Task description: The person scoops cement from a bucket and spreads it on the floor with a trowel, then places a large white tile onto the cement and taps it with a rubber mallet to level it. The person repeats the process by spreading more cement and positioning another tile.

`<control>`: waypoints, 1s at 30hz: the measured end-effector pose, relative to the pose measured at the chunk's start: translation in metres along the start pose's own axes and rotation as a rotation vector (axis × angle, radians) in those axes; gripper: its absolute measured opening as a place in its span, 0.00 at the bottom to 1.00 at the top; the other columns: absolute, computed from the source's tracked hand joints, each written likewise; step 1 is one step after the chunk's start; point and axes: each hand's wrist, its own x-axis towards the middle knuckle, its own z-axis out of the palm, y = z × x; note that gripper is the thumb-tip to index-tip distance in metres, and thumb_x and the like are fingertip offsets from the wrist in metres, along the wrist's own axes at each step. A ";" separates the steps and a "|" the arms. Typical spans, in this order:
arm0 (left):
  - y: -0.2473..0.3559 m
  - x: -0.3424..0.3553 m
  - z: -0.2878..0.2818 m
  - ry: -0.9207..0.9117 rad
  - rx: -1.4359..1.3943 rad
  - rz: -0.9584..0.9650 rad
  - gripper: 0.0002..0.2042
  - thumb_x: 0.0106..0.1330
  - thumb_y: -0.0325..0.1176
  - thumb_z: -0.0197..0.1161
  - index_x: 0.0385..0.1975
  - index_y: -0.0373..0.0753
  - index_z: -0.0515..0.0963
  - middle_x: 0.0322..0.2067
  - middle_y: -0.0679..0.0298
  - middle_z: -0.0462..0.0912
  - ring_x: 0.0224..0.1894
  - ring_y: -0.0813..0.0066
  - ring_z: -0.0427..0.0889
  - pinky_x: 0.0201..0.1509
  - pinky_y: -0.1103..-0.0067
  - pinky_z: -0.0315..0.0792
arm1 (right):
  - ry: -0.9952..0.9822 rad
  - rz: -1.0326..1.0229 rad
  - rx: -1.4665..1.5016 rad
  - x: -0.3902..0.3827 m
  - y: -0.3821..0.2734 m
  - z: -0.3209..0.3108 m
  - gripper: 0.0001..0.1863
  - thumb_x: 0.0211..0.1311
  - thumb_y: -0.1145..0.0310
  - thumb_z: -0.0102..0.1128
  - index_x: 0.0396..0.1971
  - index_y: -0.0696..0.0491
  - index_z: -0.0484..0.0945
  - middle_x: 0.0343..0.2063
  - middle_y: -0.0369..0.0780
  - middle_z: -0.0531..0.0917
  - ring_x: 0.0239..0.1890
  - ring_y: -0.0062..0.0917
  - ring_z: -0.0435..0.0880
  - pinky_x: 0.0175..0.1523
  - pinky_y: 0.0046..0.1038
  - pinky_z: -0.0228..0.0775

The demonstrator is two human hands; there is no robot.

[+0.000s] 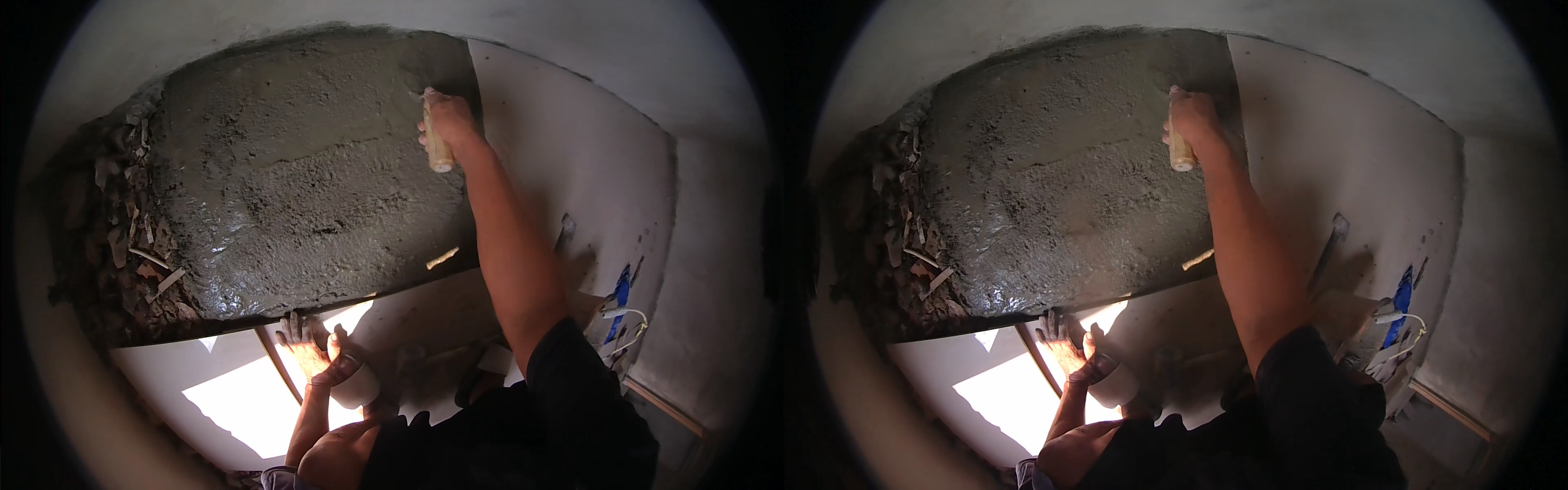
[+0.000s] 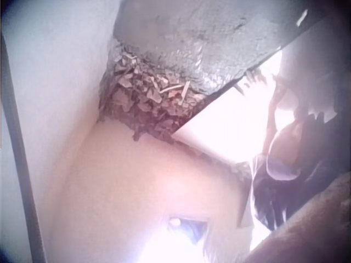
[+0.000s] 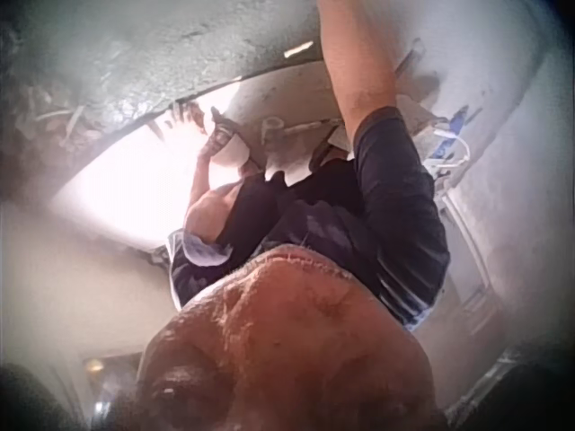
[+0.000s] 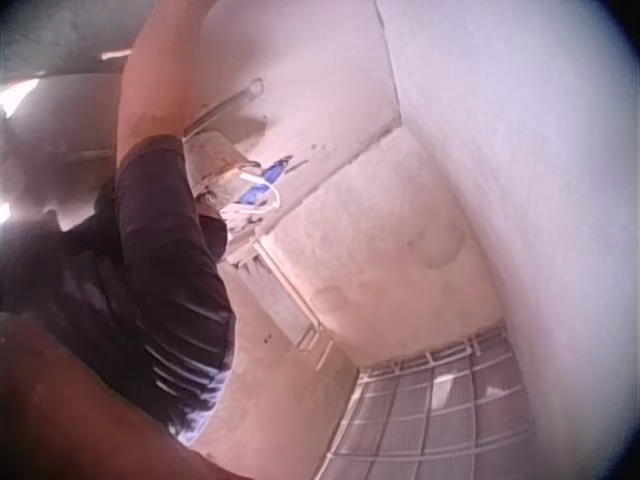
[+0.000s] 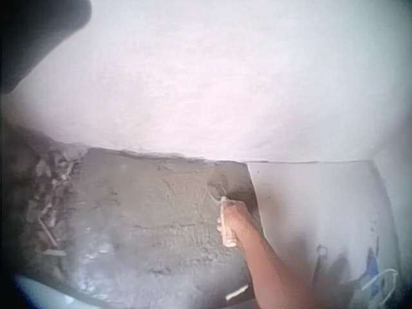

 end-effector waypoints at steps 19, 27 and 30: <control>-0.012 -0.004 -0.007 -0.052 -0.035 -0.010 0.31 0.63 0.58 0.54 0.57 0.39 0.71 0.64 0.49 0.63 0.70 0.44 0.53 0.70 0.44 0.38 | -0.340 -0.381 -0.486 -0.073 -0.035 0.187 0.24 0.70 0.53 0.48 0.49 0.61 0.74 0.34 0.50 0.81 0.33 0.35 0.84 0.34 0.37 0.79; -0.016 -0.003 -0.009 0.138 -0.126 0.170 0.33 0.62 0.54 0.58 0.63 0.41 0.65 0.65 0.47 0.61 0.70 0.44 0.53 0.70 0.44 0.37 | -0.104 -0.684 -1.005 -0.054 0.001 0.043 0.23 0.70 0.50 0.45 0.42 0.57 0.77 0.39 0.51 0.83 0.45 0.45 0.82 0.49 0.44 0.72; -0.018 -0.030 -0.033 0.136 -0.073 0.217 0.28 0.65 0.44 0.59 0.62 0.38 0.63 0.66 0.42 0.58 0.69 0.40 0.54 0.70 0.47 0.46 | -0.098 -0.473 -0.840 -0.001 -0.009 -0.049 0.28 0.68 0.43 0.48 0.43 0.56 0.77 0.28 0.43 0.80 0.32 0.33 0.81 0.41 0.38 0.71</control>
